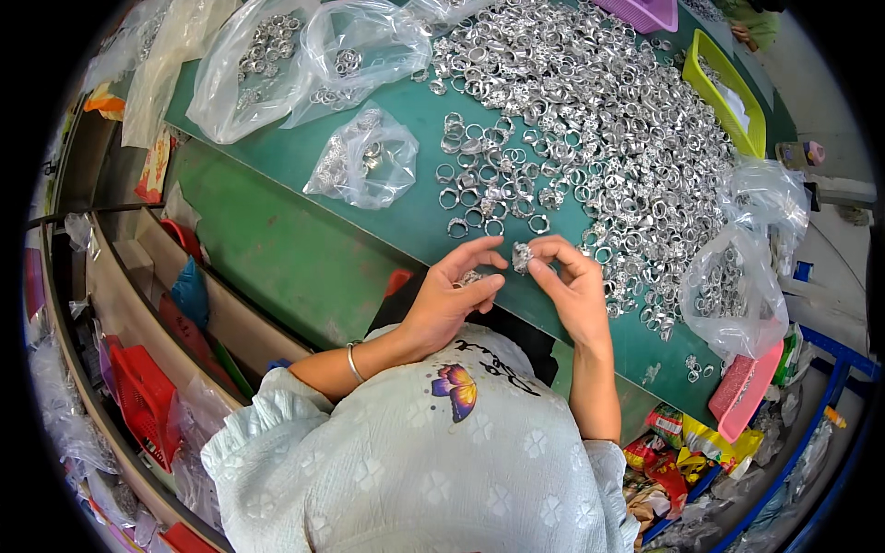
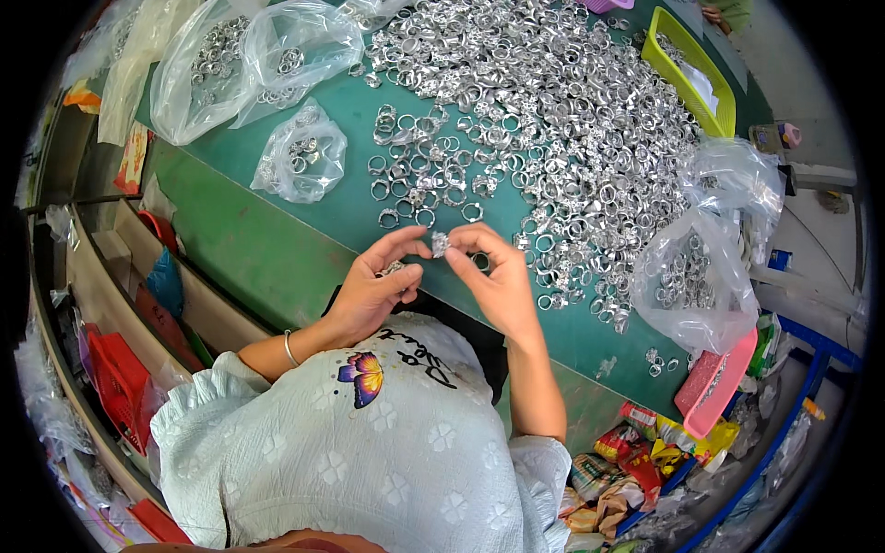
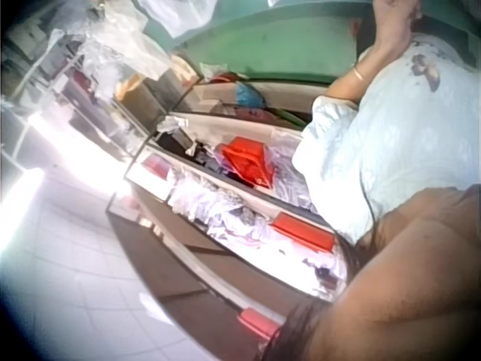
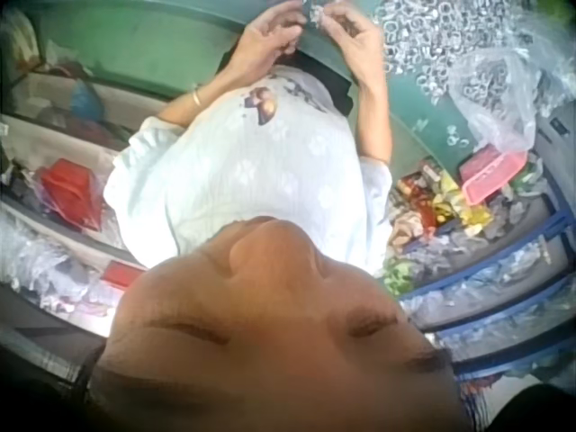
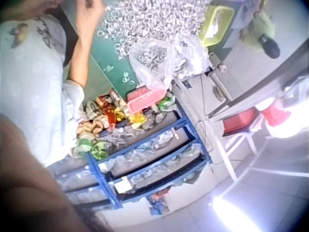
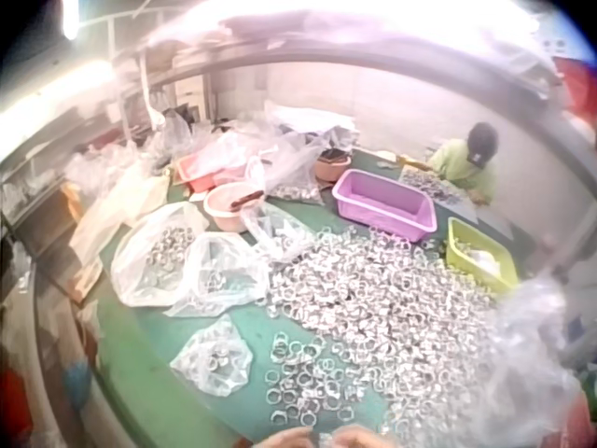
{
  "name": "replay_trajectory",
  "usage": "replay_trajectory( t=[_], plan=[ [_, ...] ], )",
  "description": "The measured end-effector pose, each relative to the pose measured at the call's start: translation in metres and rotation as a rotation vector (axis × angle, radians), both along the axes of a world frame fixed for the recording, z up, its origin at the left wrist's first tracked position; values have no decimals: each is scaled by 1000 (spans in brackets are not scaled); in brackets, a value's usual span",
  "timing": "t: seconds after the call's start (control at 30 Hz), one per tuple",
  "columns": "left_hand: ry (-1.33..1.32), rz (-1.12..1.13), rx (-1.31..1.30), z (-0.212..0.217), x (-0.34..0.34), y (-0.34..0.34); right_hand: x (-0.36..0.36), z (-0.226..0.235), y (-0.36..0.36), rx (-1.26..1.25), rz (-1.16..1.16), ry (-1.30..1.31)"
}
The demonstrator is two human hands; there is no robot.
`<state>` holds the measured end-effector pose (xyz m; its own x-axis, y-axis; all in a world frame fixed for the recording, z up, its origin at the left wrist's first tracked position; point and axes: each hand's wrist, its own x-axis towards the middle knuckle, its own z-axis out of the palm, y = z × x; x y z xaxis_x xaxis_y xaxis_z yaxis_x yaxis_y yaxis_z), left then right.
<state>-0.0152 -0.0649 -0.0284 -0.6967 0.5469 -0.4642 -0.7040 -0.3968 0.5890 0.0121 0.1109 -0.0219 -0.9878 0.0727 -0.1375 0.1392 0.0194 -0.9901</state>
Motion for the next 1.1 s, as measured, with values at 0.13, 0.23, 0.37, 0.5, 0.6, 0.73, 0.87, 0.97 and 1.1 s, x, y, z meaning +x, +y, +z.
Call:
replay_trajectory(
  t=[0.13, 0.23, 0.37, 0.5, 0.6, 0.73, 0.87, 0.97, 1.1],
  plan=[
    [225, -55, -96, 0, -2, 1, 5, 0, -14, -144, -3, -101],
    [245, -97, -122, -10, -2, -2, 4, 2, -16, -10, 8, -23],
    [-93, -104, 134, -11, -2, -22, -11, 5, -18, 445, -181, 144],
    [-197, -155, 266, -19, 5, -34, -32, -14, -43, 974, -55, 308],
    [-228, -162, 311, -27, 6, -41, -39, -27, -54, 1184, -1, 387],
    [-284, -26, 222, -18, 5, -42, -36, -34, -50, 1294, 38, 429],
    [-218, -9, 122, -27, 1, -41, -42, -34, -45, 1209, 23, 513],
    [-124, 62, 77, -21, 2, -37, -28, -20, -42, 733, -103, 314],
    [37, 64, 21, -21, 0, -33, -11, -17, -40, 52, -139, 145]
  ],
)
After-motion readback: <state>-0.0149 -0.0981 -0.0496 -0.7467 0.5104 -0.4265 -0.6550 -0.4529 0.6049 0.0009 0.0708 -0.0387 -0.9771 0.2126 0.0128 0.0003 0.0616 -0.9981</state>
